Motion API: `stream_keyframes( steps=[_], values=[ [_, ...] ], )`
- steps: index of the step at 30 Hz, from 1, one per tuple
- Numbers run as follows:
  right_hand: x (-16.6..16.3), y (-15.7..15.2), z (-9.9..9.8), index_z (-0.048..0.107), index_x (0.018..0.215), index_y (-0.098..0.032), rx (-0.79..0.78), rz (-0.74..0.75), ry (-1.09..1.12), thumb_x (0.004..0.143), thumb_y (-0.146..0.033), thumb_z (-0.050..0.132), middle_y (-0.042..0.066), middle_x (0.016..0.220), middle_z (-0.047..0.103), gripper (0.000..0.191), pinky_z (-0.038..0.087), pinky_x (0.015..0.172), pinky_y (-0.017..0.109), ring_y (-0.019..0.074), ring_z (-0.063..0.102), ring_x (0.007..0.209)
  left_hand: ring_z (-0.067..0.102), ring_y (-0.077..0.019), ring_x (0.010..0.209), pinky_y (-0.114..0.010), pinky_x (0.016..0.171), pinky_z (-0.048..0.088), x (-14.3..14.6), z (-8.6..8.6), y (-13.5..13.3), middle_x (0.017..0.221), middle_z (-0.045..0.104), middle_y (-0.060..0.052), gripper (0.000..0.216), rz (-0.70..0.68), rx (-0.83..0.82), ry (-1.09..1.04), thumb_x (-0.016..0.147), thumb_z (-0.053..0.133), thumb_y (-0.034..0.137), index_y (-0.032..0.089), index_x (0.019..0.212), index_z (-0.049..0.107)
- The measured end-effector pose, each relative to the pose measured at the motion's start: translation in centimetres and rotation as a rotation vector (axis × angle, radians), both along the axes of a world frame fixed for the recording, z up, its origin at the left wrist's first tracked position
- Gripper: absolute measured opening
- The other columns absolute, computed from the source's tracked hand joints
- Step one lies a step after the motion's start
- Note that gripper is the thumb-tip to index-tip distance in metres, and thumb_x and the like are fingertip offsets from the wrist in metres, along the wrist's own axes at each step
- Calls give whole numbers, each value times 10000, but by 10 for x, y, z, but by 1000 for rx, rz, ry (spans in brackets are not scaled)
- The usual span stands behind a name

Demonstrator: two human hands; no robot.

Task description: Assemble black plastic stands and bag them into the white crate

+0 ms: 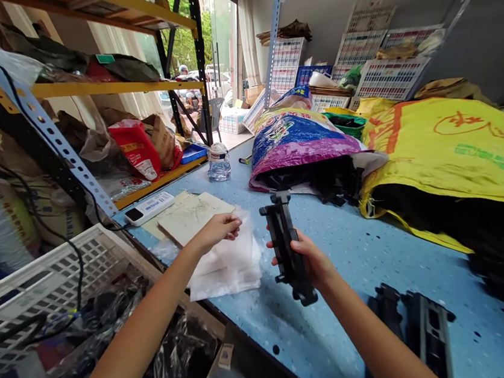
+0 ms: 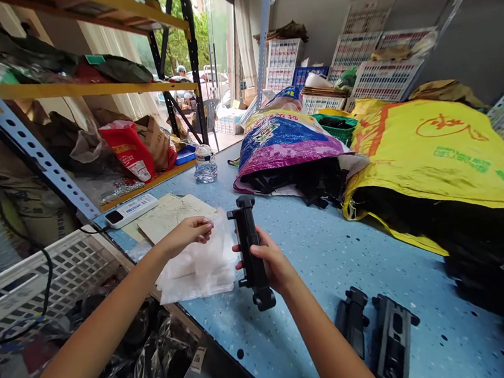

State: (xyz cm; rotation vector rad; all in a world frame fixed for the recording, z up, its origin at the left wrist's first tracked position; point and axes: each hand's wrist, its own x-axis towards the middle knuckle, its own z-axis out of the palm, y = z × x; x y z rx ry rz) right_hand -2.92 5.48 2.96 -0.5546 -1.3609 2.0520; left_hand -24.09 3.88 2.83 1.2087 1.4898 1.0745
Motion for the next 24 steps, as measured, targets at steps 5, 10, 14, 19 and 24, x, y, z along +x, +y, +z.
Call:
stream_keyframes(
  steps=[5,10,14,19,24],
  values=[
    [3,4,3,344,1177,-266,100,203,-31,552,-277,648,64,1129,444,695,470,599,322,215,526,860,451,-69,502,-206,510,359,6,21,-4,555,469,32,187,-53,80,32,661,519,313,126,666,515],
    [43,-10,25,263,1256,-286,407,317,-327,570,-377,673,87,1253,364,805,405,785,431,274,460,1023,450,-75,489,-208,488,357,39,43,-15,594,506,23,152,-182,130,68,662,532,280,136,697,562],
    [79,-30,42,287,1257,-303,812,283,-602,620,-303,648,4,1388,83,732,193,968,443,269,131,1239,441,-75,491,-200,493,363,71,58,-30,563,490,26,188,-393,156,41,711,492,295,138,756,584],
    [103,-47,38,232,1285,-245,858,149,-784,605,-211,640,60,1338,258,793,246,958,409,258,281,1184,468,-95,558,-194,516,374,99,67,-36,633,548,8,193,-577,117,87,715,483,279,154,777,615],
    [113,-61,38,255,1264,-257,888,-44,-894,592,-165,605,36,1223,425,763,353,882,353,234,431,1056,528,-147,656,-219,569,367,115,74,-40,696,612,-2,182,-523,213,388,732,457,258,187,742,623]
  ],
)
